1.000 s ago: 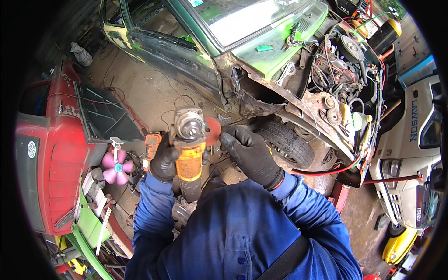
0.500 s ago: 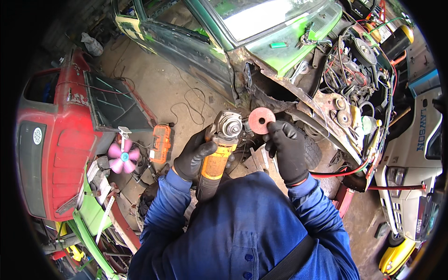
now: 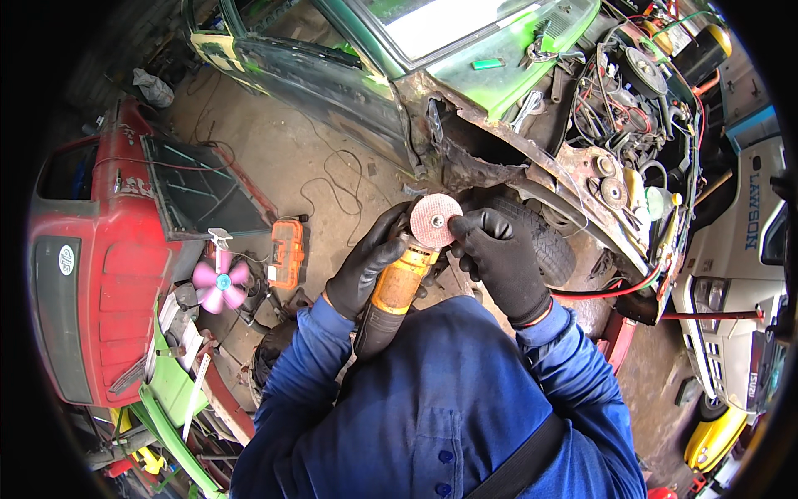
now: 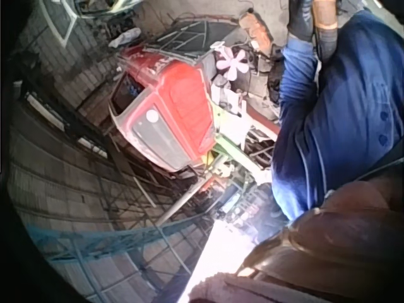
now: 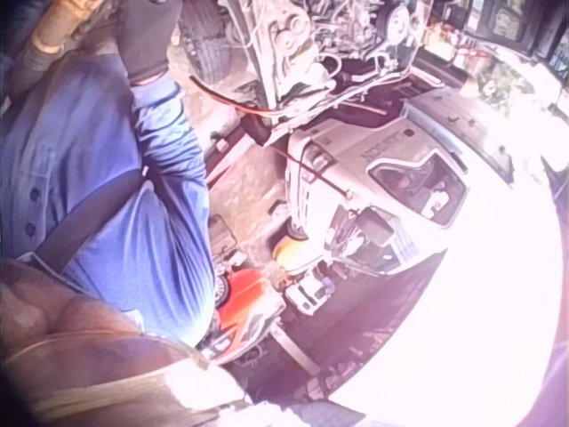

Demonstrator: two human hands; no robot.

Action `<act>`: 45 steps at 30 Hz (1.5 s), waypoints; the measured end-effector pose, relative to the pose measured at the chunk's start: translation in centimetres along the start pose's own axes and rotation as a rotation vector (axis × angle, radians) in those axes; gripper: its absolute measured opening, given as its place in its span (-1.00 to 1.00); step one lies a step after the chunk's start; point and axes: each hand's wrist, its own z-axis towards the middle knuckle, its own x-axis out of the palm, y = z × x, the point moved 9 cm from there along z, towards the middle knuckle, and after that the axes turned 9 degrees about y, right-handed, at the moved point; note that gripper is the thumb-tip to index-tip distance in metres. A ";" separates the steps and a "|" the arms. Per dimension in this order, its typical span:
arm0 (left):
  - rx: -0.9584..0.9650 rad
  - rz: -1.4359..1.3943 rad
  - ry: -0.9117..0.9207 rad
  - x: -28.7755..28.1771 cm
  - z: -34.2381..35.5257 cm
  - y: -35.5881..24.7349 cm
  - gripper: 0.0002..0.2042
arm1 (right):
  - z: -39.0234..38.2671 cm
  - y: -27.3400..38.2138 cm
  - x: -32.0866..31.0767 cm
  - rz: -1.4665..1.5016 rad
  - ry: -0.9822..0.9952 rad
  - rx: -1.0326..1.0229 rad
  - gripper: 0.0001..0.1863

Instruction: The person welds a section of a green car's front frame, then uses an angle grinder to smooth the weld and surrounding metal. They use a hammer and chisel to adjust the frame alignment, then weld the area again. The work is performed in a cluttered auto repair garage.

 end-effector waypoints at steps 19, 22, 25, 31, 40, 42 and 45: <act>-0.103 -0.356 -0.023 -3.6 -0.6 4.1 -0.29 | -1.2 -16.4 -5.8 0.242 0.026 0.291 -0.64; -0.087 -0.360 -0.023 -4.0 -0.3 4.7 -0.31 | -0.9 -11.8 -4.7 0.059 0.071 0.142 -0.65; -0.107 -0.377 -0.008 -3.6 0.1 5.3 -0.30 | 0.9 -6.3 -3.1 -0.070 0.047 0.037 -0.60; -0.119 -0.287 0.083 -2.7 0.5 4.9 -0.27 | 3.0 -0.2 0.0 -0.298 0.022 -0.130 -0.67; -0.049 -0.141 0.049 -3.1 0.5 4.3 -0.33 | 2.3 0.6 -0.1 -0.457 -0.145 -0.099 -0.74; -0.059 -0.174 0.067 -3.1 0.4 4.4 -0.34 | 2.4 0.3 -0.2 -0.453 -0.139 -0.110 -0.74; -0.086 -0.238 0.088 -2.9 0.1 4.6 -0.36 | 2.4 -0.2 -0.3 -0.439 -0.109 -0.125 -0.71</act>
